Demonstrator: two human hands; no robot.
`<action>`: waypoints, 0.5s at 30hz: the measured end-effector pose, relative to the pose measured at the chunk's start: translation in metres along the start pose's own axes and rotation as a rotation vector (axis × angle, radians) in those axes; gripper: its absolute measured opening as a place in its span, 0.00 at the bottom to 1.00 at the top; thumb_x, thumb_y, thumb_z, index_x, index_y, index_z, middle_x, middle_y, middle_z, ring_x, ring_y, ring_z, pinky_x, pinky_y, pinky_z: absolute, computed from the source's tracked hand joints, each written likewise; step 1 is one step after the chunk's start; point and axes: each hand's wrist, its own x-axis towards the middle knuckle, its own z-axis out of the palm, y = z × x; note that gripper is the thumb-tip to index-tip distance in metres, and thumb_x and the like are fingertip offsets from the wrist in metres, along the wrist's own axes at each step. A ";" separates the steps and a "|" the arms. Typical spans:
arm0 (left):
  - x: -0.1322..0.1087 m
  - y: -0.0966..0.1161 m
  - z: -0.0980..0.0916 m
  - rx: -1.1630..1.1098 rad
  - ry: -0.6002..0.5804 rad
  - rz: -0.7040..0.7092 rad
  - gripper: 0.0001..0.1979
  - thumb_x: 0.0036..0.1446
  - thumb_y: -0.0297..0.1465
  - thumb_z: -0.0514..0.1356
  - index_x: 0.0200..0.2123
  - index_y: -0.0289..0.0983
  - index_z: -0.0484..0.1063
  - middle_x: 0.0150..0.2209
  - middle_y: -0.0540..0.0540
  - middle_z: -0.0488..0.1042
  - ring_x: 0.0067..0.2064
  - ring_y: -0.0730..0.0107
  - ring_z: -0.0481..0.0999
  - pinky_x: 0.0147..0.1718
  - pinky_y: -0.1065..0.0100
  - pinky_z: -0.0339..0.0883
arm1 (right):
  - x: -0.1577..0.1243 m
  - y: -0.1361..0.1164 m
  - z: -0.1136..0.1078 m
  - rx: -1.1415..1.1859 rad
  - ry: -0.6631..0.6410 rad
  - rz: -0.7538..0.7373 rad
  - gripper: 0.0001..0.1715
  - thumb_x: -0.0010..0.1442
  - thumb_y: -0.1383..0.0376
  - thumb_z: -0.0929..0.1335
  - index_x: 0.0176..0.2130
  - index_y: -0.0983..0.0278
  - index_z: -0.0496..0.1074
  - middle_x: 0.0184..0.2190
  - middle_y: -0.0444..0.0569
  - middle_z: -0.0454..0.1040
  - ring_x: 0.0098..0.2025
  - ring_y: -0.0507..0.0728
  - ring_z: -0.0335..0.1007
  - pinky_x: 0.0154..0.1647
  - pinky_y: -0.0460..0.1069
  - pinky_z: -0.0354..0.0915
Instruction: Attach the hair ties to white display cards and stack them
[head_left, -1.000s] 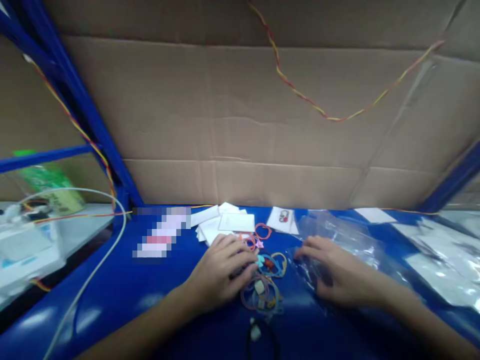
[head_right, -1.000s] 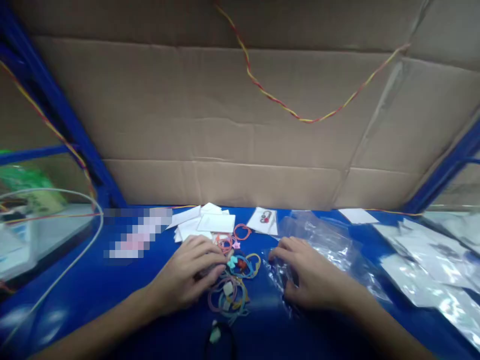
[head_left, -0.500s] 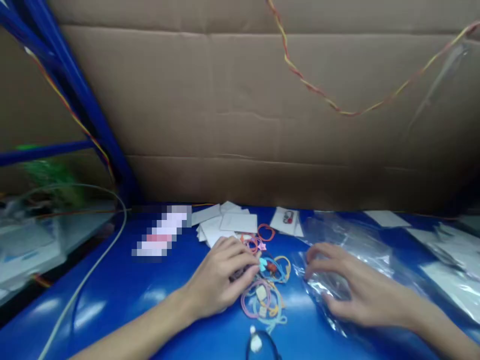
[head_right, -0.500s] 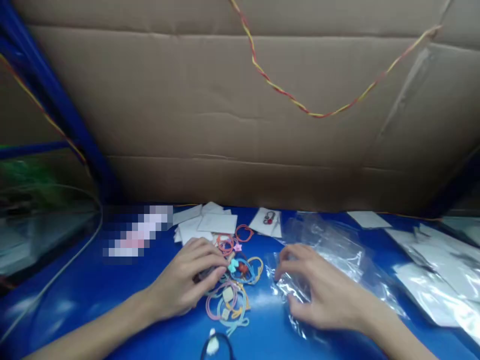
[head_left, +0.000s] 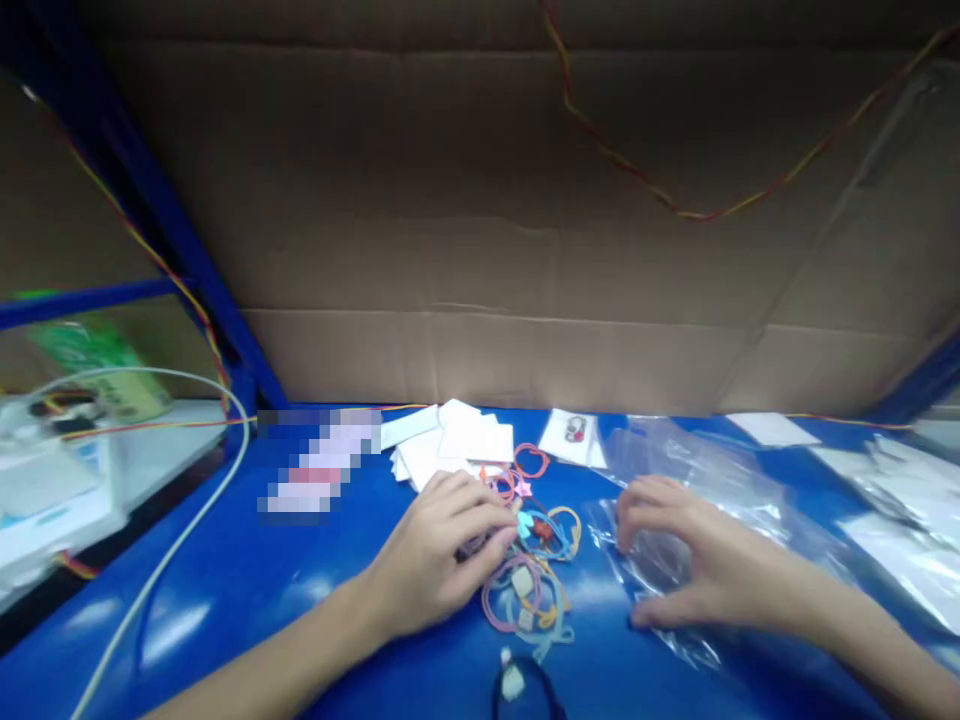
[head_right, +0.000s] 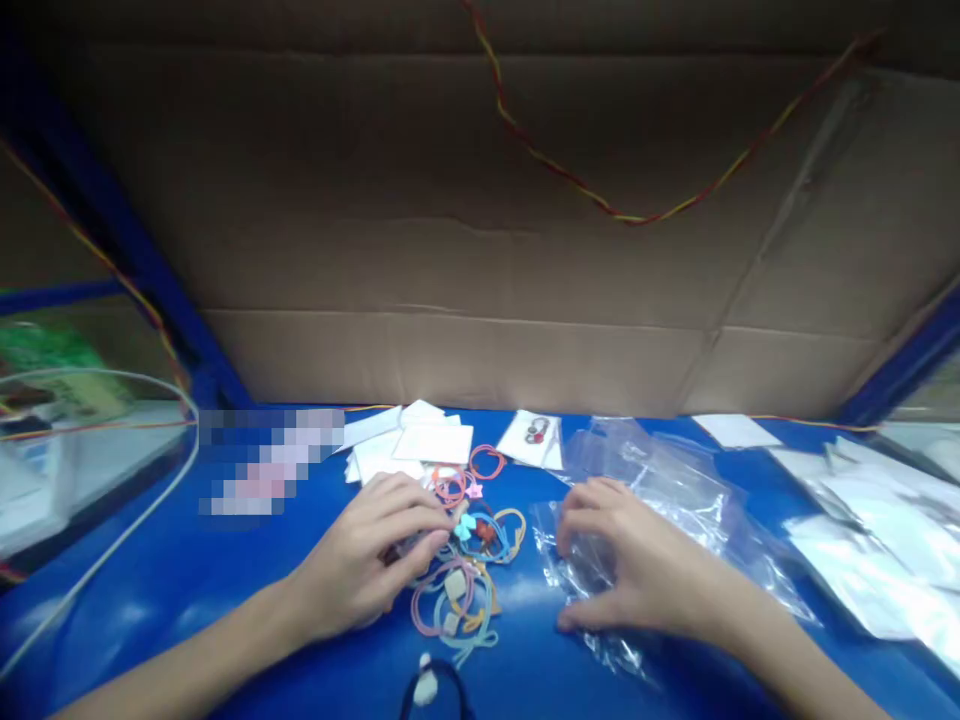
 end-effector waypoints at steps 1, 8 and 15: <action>0.000 0.000 0.000 0.000 0.001 -0.001 0.07 0.68 0.27 0.59 0.42 0.38 0.78 0.40 0.45 0.82 0.42 0.61 0.76 0.44 0.59 0.65 | 0.001 0.000 0.000 -0.003 -0.001 -0.002 0.23 0.50 0.47 0.79 0.39 0.59 0.79 0.44 0.51 0.77 0.49 0.67 0.72 0.54 0.63 0.67; 0.001 0.000 0.000 -0.003 -0.018 -0.014 0.08 0.68 0.27 0.58 0.43 0.39 0.78 0.40 0.44 0.82 0.42 0.60 0.77 0.44 0.59 0.66 | 0.002 0.001 0.001 -0.005 0.048 -0.043 0.18 0.56 0.51 0.78 0.32 0.61 0.73 0.34 0.48 0.76 0.41 0.63 0.71 0.45 0.56 0.67; 0.001 -0.001 0.001 -0.006 -0.008 -0.007 0.08 0.68 0.27 0.58 0.42 0.39 0.78 0.40 0.44 0.82 0.41 0.60 0.77 0.43 0.59 0.67 | 0.004 0.015 0.009 -0.049 0.149 -0.052 0.21 0.66 0.52 0.72 0.29 0.62 0.68 0.28 0.45 0.72 0.34 0.58 0.67 0.37 0.52 0.62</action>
